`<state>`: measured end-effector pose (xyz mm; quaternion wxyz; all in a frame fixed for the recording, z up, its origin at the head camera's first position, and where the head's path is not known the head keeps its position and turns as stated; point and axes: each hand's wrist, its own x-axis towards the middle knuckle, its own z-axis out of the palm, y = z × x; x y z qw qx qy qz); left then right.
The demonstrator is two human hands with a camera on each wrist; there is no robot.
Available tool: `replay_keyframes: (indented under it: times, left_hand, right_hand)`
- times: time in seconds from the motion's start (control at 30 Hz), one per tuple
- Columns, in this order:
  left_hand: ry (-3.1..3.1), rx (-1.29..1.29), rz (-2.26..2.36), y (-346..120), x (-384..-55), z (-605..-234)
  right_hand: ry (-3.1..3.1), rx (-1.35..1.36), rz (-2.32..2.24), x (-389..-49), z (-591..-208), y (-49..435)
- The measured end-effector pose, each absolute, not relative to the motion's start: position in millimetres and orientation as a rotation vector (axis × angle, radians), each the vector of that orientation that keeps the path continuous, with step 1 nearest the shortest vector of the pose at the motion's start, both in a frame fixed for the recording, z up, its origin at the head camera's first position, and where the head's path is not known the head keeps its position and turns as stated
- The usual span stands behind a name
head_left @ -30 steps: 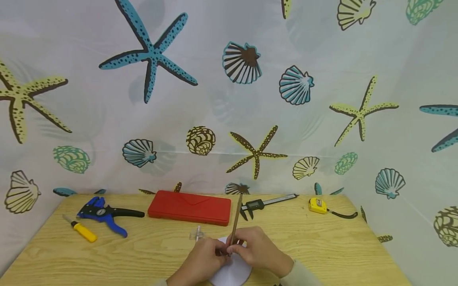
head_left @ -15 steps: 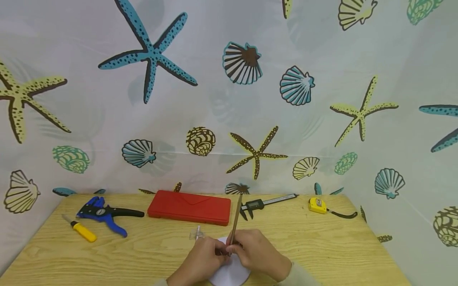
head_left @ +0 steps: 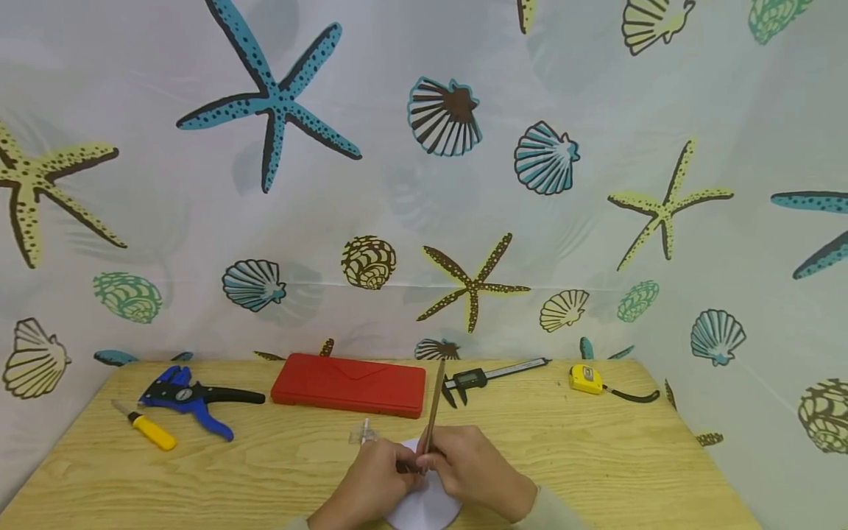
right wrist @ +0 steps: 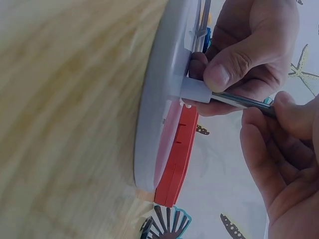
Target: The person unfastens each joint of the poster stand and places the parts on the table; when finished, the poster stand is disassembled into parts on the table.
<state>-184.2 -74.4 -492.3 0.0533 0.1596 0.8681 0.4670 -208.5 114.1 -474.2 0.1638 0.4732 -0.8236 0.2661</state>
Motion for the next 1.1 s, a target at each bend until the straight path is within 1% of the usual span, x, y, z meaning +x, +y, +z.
replay_keyframes:
  times: [0.2,0.33,0.57,0.8,1.1]
  left_hand:
    - [2.624,0.465,1.421,-75.8,-183.9,-492.8]
    - [2.638,0.461,1.422,-75.3,-183.9,-492.9]
    - [2.646,0.462,1.416,-74.8,-184.2,-494.2]
    - [2.660,0.465,1.410,-74.2,-183.1,-494.5]
    - [2.637,0.450,1.398,-74.3,-184.1,-492.2]
  right_hand:
    - [-2.441,1.294,0.844,-206.5,-472.8,111.8]
    - [-2.396,1.324,0.790,-206.6,-473.5,111.5]
    - [-2.440,1.270,0.875,-204.1,-472.5,111.3]
    - [-2.385,1.300,0.828,-204.4,-473.3,111.2]
    - [-2.416,1.264,0.904,-205.5,-474.9,111.0]
